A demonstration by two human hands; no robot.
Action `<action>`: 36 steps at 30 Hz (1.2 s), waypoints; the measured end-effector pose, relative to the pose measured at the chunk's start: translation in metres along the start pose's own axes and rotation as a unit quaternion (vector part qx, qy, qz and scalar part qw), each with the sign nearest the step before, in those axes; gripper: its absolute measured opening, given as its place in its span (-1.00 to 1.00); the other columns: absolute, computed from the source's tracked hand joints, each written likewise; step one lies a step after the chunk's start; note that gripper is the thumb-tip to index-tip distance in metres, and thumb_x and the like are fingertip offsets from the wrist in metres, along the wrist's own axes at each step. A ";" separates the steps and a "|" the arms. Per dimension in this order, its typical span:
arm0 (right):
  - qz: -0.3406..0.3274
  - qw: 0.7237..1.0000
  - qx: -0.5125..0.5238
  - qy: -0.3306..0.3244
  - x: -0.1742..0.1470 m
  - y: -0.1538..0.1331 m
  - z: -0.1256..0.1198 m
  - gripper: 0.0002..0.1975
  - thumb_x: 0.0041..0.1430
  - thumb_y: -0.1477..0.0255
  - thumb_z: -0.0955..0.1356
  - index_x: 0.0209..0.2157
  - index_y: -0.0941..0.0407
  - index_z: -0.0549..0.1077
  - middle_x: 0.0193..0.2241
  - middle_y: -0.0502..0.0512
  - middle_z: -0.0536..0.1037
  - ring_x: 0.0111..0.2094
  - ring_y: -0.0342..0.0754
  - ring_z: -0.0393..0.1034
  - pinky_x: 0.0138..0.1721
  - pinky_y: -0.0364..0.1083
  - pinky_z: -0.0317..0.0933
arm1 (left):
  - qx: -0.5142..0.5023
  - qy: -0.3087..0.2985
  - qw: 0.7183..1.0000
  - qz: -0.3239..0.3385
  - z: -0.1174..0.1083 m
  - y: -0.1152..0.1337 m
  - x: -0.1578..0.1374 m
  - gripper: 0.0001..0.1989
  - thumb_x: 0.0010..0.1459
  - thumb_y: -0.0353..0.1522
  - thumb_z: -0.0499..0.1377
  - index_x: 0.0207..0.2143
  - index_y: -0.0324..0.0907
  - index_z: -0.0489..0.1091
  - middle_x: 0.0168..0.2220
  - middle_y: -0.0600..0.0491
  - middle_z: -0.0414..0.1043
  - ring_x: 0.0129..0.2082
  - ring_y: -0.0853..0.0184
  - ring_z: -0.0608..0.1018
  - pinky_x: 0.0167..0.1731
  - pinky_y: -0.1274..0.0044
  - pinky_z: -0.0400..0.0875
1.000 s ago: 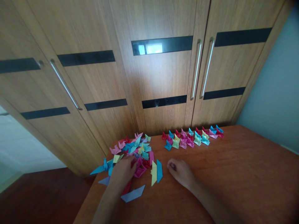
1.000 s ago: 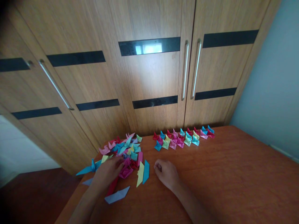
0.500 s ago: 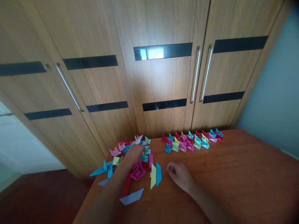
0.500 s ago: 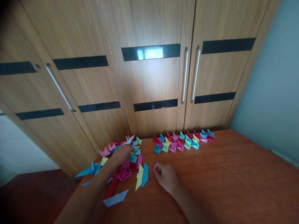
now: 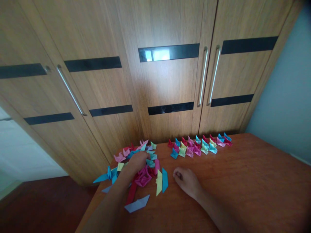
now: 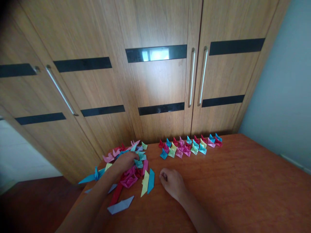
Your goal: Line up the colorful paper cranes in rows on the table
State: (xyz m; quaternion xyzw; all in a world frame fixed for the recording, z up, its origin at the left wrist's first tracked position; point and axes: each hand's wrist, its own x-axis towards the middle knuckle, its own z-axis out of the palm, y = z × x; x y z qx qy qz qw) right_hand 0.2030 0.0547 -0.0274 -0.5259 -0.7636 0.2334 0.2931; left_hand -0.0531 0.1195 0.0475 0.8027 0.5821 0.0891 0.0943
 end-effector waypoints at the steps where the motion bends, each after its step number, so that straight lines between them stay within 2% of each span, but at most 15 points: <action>1: -0.001 1.000 0.001 0.000 0.000 0.000 0.000 -0.83 0.13 0.44 0.23 -0.42 0.08 0.44 -0.53 -0.04 0.50 -0.48 -0.14 0.36 -0.43 -0.21 0.08 | 0.006 -0.001 1.000 0.011 0.000 0.000 0.000 -0.72 -0.10 -0.57 0.09 -0.41 -0.15 0.53 -0.28 -0.04 0.54 -0.19 0.18 0.53 -0.17 0.44 0.32; 5: -0.003 1.000 -0.001 0.001 0.000 0.000 -0.002 -0.84 0.13 0.44 0.23 -0.41 0.08 0.44 -0.52 -0.04 0.51 -0.47 -0.14 0.37 -0.42 -0.20 0.09 | 0.030 -0.001 0.998 0.051 -0.004 -0.001 -0.001 -0.69 -0.10 -0.59 0.08 -0.37 -0.13 0.53 -0.26 -0.02 0.55 -0.20 0.21 0.53 -0.19 0.47 0.33; 10: -0.010 1.000 0.006 0.004 -0.001 -0.001 -0.002 -0.83 0.13 0.44 0.23 -0.41 0.08 0.44 -0.52 -0.04 0.50 -0.47 -0.14 0.37 -0.42 -0.20 0.09 | 0.033 0.012 0.997 0.067 -0.016 -0.001 -0.005 -0.71 -0.06 -0.57 0.09 -0.35 -0.14 0.53 -0.27 -0.02 0.55 -0.25 0.22 0.54 -0.22 0.49 0.34; 14: -0.012 1.000 0.017 0.007 -0.001 0.001 -0.001 -0.83 0.13 0.43 0.23 -0.42 0.08 0.44 -0.54 -0.05 0.49 -0.49 -0.14 0.37 -0.43 -0.20 0.10 | 0.019 0.038 0.997 0.069 -0.028 0.003 -0.012 -0.72 0.01 -0.54 0.09 -0.27 -0.14 0.50 -0.22 -0.01 0.53 -0.20 0.25 0.52 -0.17 0.51 0.33; 18: -0.008 0.998 0.059 0.009 0.000 0.000 -0.003 -0.83 0.13 0.43 0.23 -0.42 0.09 0.45 -0.53 -0.03 0.49 -0.48 -0.14 0.37 -0.42 -0.20 0.13 | -0.036 0.086 0.993 0.078 -0.034 0.019 -0.028 -0.76 0.08 -0.49 0.08 -0.22 -0.13 0.47 -0.21 0.01 0.51 -0.19 0.28 0.51 -0.15 0.52 0.33; 21: -0.015 0.991 0.130 0.012 0.000 -0.004 -0.007 -0.82 0.15 0.41 0.23 -0.40 0.11 0.45 -0.51 0.00 0.50 -0.47 -0.14 0.36 -0.41 -0.19 0.18 | -0.115 0.118 0.982 0.093 -0.028 0.038 -0.044 -0.78 0.09 -0.46 0.08 -0.24 -0.13 0.47 -0.24 0.03 0.51 -0.24 0.30 0.51 -0.18 0.50 0.35; 26: -0.020 0.967 0.253 0.038 -0.002 -0.016 -0.011 -0.73 0.17 0.25 0.27 -0.20 0.10 0.45 -0.35 0.05 0.52 -0.38 -0.10 0.39 -0.39 -0.17 0.24 | -0.179 0.094 0.974 0.097 -0.004 0.067 -0.066 -0.78 0.10 -0.47 0.07 -0.27 -0.11 0.48 -0.30 0.03 0.50 -0.28 0.31 0.50 -0.22 0.51 0.36; 28: -0.038 0.964 0.261 0.035 -0.003 -0.019 -0.012 -0.72 0.16 0.22 0.29 -0.19 0.09 0.46 -0.34 0.05 0.52 -0.36 -0.09 0.39 -0.37 -0.16 0.25 | -0.195 0.087 0.971 0.105 0.005 0.074 -0.071 -0.78 0.10 -0.47 0.07 -0.27 -0.11 0.48 -0.31 0.03 0.49 -0.29 0.31 0.50 -0.24 0.51 0.37; 31: -0.064 0.972 0.223 0.025 -0.005 -0.023 -0.012 -0.76 0.15 0.23 0.31 -0.32 0.09 0.51 -0.43 0.03 0.50 -0.42 -0.12 0.36 -0.39 -0.18 0.22 | -0.233 0.109 0.960 0.108 0.016 0.077 -0.075 -0.77 0.11 -0.47 0.07 -0.23 -0.10 0.46 -0.29 0.03 0.48 -0.29 0.32 0.50 -0.22 0.51 0.38; 34: -0.070 0.973 0.218 0.032 -0.005 -0.025 -0.012 -0.76 0.16 0.24 0.31 -0.39 0.09 0.52 -0.46 0.03 0.51 -0.43 -0.12 0.36 -0.40 -0.18 0.20 | -0.297 0.141 0.942 0.060 0.026 0.074 -0.077 -0.76 0.12 -0.44 0.10 -0.15 -0.09 0.43 -0.25 0.05 0.49 -0.27 0.33 0.51 -0.21 0.51 0.40; 36: -0.078 0.970 0.228 0.039 -0.006 -0.027 -0.014 -0.77 0.15 0.25 0.32 -0.39 0.09 0.52 -0.44 0.04 0.52 -0.40 -0.11 0.38 -0.38 -0.18 0.22 | -0.351 0.136 0.926 0.028 0.033 0.070 -0.077 -0.74 0.12 -0.41 0.12 -0.10 -0.10 0.40 -0.21 0.04 0.50 -0.25 0.32 0.53 -0.21 0.52 0.42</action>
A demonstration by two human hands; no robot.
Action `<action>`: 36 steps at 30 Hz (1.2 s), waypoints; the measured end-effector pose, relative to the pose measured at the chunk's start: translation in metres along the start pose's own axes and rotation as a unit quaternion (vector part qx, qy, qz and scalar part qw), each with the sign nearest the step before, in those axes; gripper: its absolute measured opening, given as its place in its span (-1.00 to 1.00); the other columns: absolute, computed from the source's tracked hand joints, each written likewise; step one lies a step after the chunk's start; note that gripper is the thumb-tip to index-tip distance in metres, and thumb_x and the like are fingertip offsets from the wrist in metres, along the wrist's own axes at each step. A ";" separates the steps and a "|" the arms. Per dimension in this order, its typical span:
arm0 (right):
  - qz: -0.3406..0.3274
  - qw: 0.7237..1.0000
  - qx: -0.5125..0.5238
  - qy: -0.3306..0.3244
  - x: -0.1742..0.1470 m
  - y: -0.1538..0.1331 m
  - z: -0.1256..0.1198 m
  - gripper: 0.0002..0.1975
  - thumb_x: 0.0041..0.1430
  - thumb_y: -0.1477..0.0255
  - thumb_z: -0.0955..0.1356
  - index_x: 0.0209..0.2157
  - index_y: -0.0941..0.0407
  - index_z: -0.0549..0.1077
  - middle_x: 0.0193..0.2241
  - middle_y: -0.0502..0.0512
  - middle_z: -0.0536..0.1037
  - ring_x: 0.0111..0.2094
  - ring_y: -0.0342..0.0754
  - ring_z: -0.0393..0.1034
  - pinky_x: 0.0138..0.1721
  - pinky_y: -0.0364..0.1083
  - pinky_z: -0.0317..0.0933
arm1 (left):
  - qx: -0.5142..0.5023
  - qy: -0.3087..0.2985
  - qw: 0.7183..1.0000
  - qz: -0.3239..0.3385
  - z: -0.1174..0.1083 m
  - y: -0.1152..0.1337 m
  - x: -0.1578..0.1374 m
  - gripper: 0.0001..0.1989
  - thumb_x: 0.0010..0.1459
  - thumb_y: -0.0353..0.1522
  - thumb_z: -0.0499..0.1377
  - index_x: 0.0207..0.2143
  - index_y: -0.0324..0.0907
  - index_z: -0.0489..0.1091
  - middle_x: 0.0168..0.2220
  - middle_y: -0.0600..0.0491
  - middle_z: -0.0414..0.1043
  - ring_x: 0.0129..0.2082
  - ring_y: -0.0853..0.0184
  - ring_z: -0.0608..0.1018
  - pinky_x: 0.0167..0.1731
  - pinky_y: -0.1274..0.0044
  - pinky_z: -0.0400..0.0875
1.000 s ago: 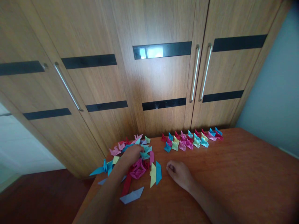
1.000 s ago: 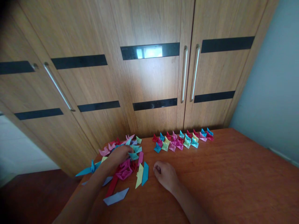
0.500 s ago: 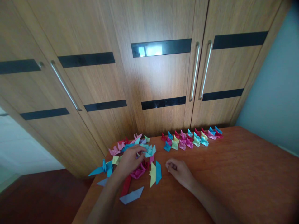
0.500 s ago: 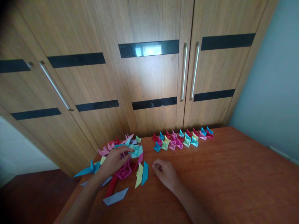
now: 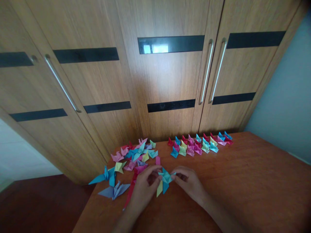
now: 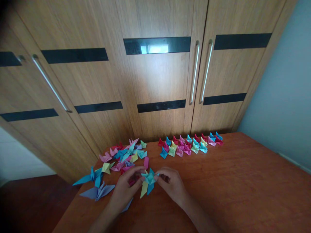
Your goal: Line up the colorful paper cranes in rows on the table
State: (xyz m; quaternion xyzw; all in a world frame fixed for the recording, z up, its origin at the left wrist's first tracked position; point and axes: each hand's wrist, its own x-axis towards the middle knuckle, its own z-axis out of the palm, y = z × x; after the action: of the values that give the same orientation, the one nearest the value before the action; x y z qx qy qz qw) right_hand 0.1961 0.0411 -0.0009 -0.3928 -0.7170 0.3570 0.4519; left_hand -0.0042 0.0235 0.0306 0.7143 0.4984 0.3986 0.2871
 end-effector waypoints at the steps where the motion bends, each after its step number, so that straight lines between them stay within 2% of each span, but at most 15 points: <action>1: -0.005 1.000 0.003 0.001 0.000 -0.001 0.000 -0.78 0.15 0.25 0.32 -0.39 0.08 0.53 -0.43 0.05 0.53 -0.39 -0.11 0.39 -0.36 -0.18 0.23 | -0.025 -0.005 1.000 -0.015 0.001 -0.003 -0.001 -0.74 0.12 -0.39 0.13 -0.10 -0.11 0.39 -0.21 0.04 0.50 -0.25 0.32 0.53 -0.22 0.52 0.43; 6: -0.020 1.000 -0.007 0.016 -0.001 -0.007 -0.002 -0.80 0.14 0.25 0.34 -0.37 0.06 0.55 -0.36 0.09 0.54 -0.35 -0.09 0.41 -0.35 -0.17 0.26 | -0.087 -0.032 0.995 -0.030 0.004 -0.009 -0.003 -0.85 0.13 -0.34 0.14 -0.25 -0.14 0.46 -0.27 0.01 0.53 -0.27 0.29 0.56 -0.24 0.53 0.45; 10: -0.036 0.999 -0.015 0.014 -0.002 -0.007 -0.003 -0.82 0.13 0.28 0.35 -0.34 0.06 0.54 -0.33 0.09 0.54 -0.33 -0.09 0.41 -0.32 -0.16 0.28 | -0.074 -0.006 0.997 -0.019 0.003 -0.007 -0.003 -0.86 0.13 -0.33 0.15 -0.29 -0.14 0.48 -0.29 0.01 0.53 -0.28 0.29 0.55 -0.26 0.53 0.44; 13: -0.037 0.999 -0.029 0.013 -0.002 -0.006 -0.003 -0.82 0.14 0.29 0.34 -0.37 0.07 0.54 -0.39 0.08 0.53 -0.37 -0.10 0.41 -0.34 -0.16 0.28 | -0.064 0.010 0.998 -0.010 0.004 -0.006 -0.003 -0.87 0.13 -0.34 0.15 -0.30 -0.14 0.49 -0.29 0.01 0.52 -0.27 0.29 0.54 -0.24 0.53 0.43; 18: -0.046 0.998 -0.031 0.004 -0.001 -0.005 -0.004 -0.81 0.15 0.29 0.34 -0.41 0.08 0.54 -0.45 0.06 0.54 -0.41 -0.12 0.41 -0.37 -0.17 0.27 | -0.060 0.003 0.998 -0.005 0.005 -0.005 -0.002 -0.87 0.14 -0.35 0.15 -0.33 -0.15 0.49 -0.30 0.02 0.52 -0.28 0.29 0.53 -0.25 0.53 0.42; 21: -0.054 0.997 -0.052 0.004 0.002 -0.004 -0.013 -0.81 0.15 0.29 0.34 -0.40 0.07 0.55 -0.44 0.05 0.56 -0.42 -0.12 0.41 -0.37 -0.17 0.28 | -0.055 0.009 0.998 -0.003 0.006 -0.004 -0.003 -0.85 0.16 -0.34 0.13 -0.30 -0.15 0.49 -0.28 0.02 0.52 -0.27 0.30 0.53 -0.24 0.53 0.42; 23: -0.050 0.995 -0.081 0.043 0.005 0.000 -0.028 -0.82 0.13 0.28 0.35 -0.40 0.06 0.55 -0.42 0.05 0.56 -0.42 -0.11 0.41 -0.37 -0.16 0.28 | -0.047 0.012 0.999 -0.002 0.006 -0.003 -0.004 -0.85 0.17 -0.34 0.11 -0.27 -0.13 0.48 -0.27 0.03 0.52 -0.26 0.31 0.53 -0.22 0.53 0.41; 26: -0.023 0.976 -0.121 0.179 0.008 0.014 -0.067 -0.76 0.08 0.21 0.36 -0.36 0.09 0.54 -0.38 0.08 0.57 -0.43 -0.09 0.41 -0.40 -0.15 0.29 | -0.029 0.009 1.000 0.001 0.006 0.000 -0.005 -0.84 0.18 -0.34 0.10 -0.28 -0.12 0.48 -0.27 0.05 0.52 -0.26 0.31 0.53 -0.22 0.54 0.39; 29: 0.030 0.925 -0.174 0.337 0.005 0.035 -0.121 -0.61 0.02 0.10 0.35 -0.32 0.14 0.54 -0.41 0.11 0.56 -0.45 -0.05 0.42 -0.40 -0.12 0.29 | -0.020 0.005 1.000 0.006 0.005 0.004 -0.006 -0.84 0.18 -0.34 0.09 -0.29 -0.12 0.48 -0.28 0.05 0.52 -0.28 0.32 0.53 -0.24 0.55 0.38; 31: 0.093 0.882 -0.234 0.398 -0.002 0.053 -0.158 -0.53 0.00 0.04 0.33 -0.30 0.16 0.54 -0.43 0.14 0.57 -0.44 -0.01 0.43 -0.38 -0.10 0.28 | -0.017 0.001 1.000 0.008 0.005 0.006 -0.006 -0.83 0.18 -0.34 0.09 -0.29 -0.12 0.48 -0.28 0.05 0.52 -0.27 0.32 0.52 -0.24 0.55 0.38; 33: 0.159 0.839 -0.306 0.420 -0.012 0.072 -0.188 -0.50 0.02 0.03 0.29 -0.33 0.19 0.54 -0.43 0.20 0.57 -0.40 0.05 0.45 -0.36 -0.06 0.27 | -0.016 -0.003 1.000 0.008 0.004 0.008 -0.007 -0.83 0.19 -0.34 0.08 -0.29 -0.12 0.47 -0.28 0.05 0.52 -0.26 0.31 0.52 -0.24 0.55 0.37; 36: 0.272 0.803 -0.393 0.356 -0.024 0.101 -0.215 -0.54 0.05 0.06 0.26 -0.28 0.14 0.54 -0.36 0.22 0.58 -0.31 0.14 0.46 -0.34 -0.03 0.26 | -0.015 -0.004 1.000 0.006 0.005 0.009 -0.007 -0.83 0.19 -0.33 0.07 -0.30 -0.12 0.47 -0.29 0.05 0.51 -0.26 0.31 0.52 -0.24 0.55 0.36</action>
State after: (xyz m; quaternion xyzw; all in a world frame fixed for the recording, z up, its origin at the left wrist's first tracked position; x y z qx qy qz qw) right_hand 0.4267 0.0974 -0.0253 -0.8152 -0.4485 -0.0117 0.3663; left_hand 0.0031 0.0138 0.0336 0.7146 0.4869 0.4051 0.2969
